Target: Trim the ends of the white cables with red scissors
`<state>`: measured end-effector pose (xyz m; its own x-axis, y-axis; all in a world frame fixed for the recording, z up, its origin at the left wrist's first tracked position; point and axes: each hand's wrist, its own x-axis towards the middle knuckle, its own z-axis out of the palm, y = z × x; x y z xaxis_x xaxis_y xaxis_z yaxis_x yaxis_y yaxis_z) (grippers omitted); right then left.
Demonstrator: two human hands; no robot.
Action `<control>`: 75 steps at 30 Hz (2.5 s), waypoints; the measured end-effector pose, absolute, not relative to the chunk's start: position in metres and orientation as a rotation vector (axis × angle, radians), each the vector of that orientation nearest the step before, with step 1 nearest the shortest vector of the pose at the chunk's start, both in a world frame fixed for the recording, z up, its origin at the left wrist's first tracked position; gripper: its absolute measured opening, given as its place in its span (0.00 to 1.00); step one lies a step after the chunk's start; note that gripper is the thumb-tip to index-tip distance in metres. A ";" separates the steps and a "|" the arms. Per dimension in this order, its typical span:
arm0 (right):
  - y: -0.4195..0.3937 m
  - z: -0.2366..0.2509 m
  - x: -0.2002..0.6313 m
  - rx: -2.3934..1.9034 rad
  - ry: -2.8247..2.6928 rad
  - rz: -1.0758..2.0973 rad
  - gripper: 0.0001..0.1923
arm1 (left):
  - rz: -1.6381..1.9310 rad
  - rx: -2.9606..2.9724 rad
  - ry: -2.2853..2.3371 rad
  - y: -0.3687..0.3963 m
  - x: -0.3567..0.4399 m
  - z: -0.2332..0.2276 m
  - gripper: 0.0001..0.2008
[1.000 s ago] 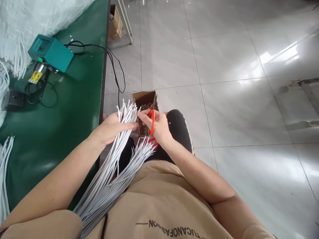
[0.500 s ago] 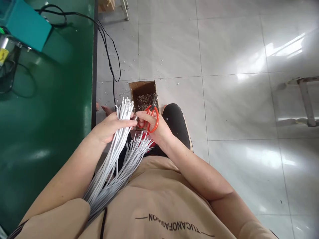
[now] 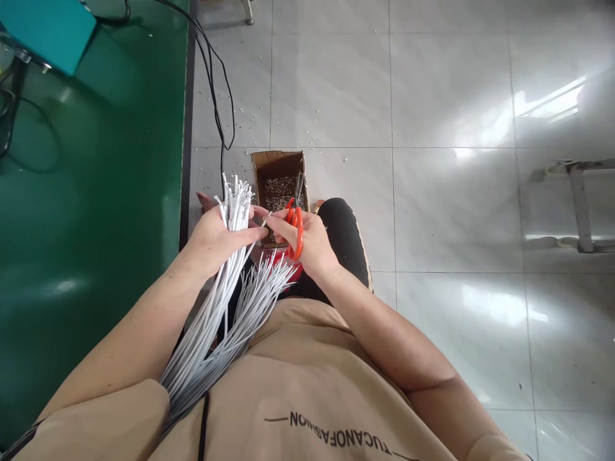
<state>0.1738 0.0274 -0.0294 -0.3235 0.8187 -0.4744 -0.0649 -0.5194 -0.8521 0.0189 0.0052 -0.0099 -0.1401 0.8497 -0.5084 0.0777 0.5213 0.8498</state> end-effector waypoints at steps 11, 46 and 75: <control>0.025 -0.051 0.188 -1.577 -2.185 1.018 0.17 | 0.793 0.879 1.741 0.003 0.020 -0.007 0.13; 0.034 -0.033 0.175 -1.233 -1.072 1.831 0.11 | 0.753 1.044 1.822 0.001 0.017 -0.007 0.13; 0.047 -0.022 0.173 -1.285 -1.053 1.648 0.11 | 0.863 0.635 1.522 0.000 0.015 -0.007 0.17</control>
